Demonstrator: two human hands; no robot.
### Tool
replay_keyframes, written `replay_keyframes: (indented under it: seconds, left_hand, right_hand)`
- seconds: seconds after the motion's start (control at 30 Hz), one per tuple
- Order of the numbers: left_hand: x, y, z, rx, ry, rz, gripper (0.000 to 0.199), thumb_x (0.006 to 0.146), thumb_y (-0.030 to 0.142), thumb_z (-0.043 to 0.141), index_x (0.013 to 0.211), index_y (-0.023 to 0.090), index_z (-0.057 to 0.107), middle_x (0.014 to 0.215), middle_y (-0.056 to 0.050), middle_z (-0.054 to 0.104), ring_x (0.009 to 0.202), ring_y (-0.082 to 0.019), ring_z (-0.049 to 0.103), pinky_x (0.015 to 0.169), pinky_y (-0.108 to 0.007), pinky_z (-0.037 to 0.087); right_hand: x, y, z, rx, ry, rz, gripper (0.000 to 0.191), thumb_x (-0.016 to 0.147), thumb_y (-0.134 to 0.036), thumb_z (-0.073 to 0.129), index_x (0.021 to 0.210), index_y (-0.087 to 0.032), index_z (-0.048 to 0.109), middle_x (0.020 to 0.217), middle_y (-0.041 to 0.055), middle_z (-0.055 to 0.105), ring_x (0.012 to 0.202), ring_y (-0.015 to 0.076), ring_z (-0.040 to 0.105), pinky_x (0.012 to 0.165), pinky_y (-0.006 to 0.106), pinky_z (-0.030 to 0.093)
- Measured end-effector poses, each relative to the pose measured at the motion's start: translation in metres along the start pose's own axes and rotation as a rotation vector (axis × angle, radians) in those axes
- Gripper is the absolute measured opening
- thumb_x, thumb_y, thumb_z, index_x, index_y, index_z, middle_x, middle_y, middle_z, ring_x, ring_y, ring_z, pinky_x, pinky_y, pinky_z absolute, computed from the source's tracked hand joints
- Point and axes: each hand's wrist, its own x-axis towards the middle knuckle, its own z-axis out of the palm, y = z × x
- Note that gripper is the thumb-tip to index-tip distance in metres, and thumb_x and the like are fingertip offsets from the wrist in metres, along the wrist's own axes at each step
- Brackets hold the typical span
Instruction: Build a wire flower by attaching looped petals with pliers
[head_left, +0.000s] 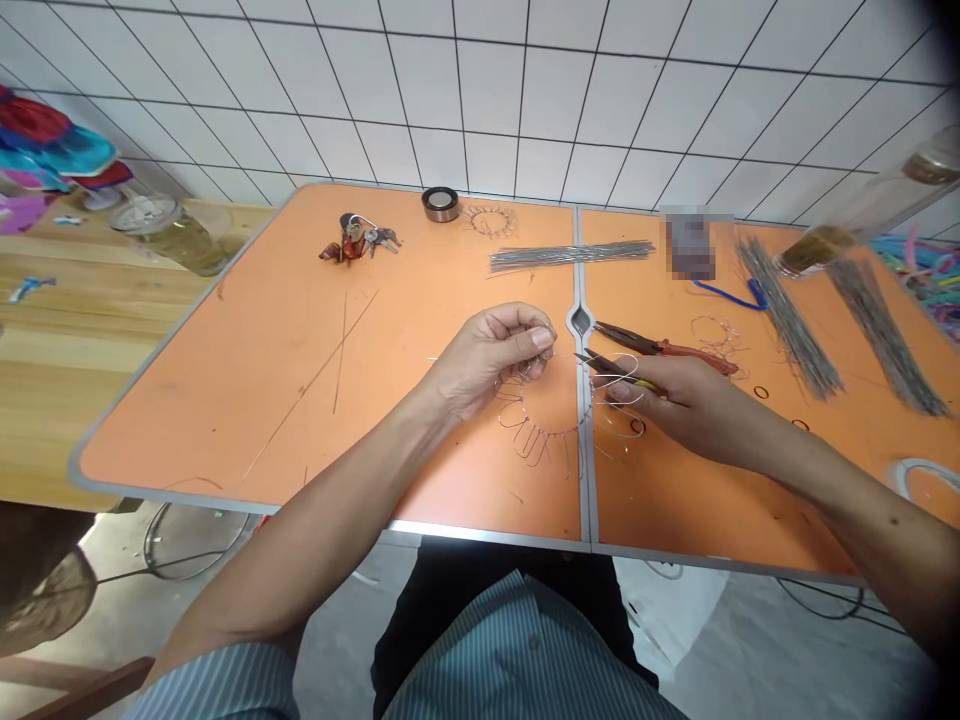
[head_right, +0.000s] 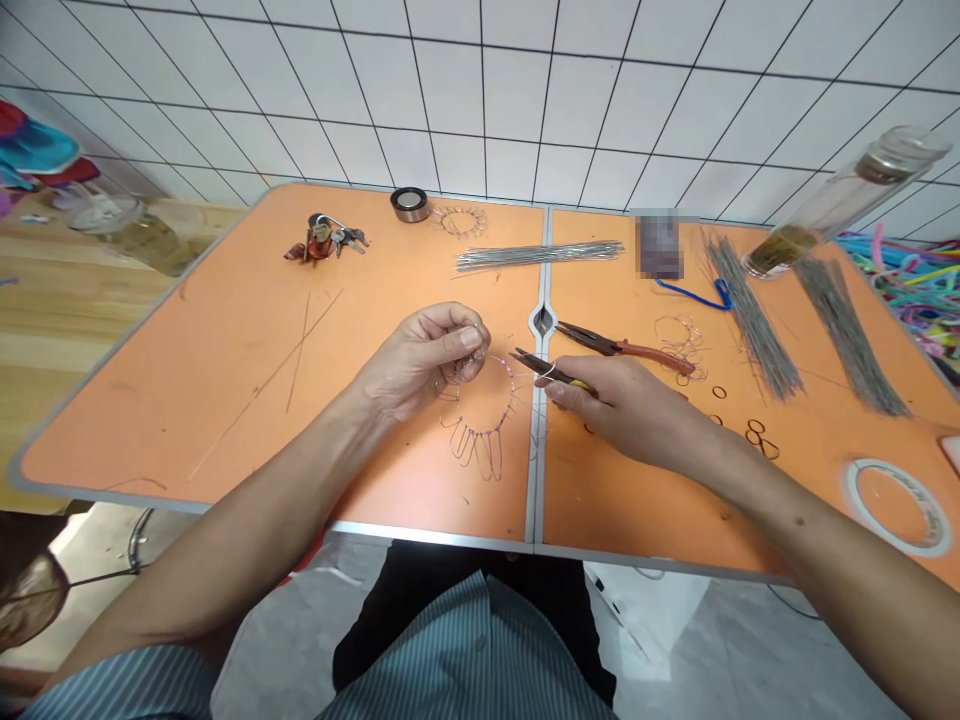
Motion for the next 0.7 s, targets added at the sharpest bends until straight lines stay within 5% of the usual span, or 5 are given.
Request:
replay_keyframes:
  seconds: [0.33, 0.7]
  left_hand:
    - [-0.001, 0.003, 0.004, -0.022, -0.046, -0.037, 0.041, 0.075, 0.046, 0.103, 0.082, 0.019, 0.073, 0.072, 0.001, 0.068, 0.057, -0.008, 0.058, 0.054, -0.023, 0.044]
    - [-0.001, 0.004, 0.004, -0.043, -0.016, -0.039, 0.042, 0.073, 0.046, 0.106, 0.081, 0.018, 0.074, 0.071, 0.001, 0.066, 0.057, -0.008, 0.059, 0.053, -0.022, 0.043]
  right_hand:
    - [0.010, -0.010, -0.002, -0.101, -0.010, -0.151, 0.046, 0.116, -0.062, 0.045, 0.109, -0.026, 0.073, 0.091, 0.0042, 0.073, 0.083, 0.0240, 0.065, 0.077, 0.038, 0.043]
    - [0.011, -0.011, 0.000, -0.086, 0.016, -0.151, 0.044, 0.116, -0.061, 0.047, 0.100, -0.027, 0.070, 0.090, 0.0038, 0.072, 0.083, 0.0245, 0.066, 0.074, 0.037, 0.043]
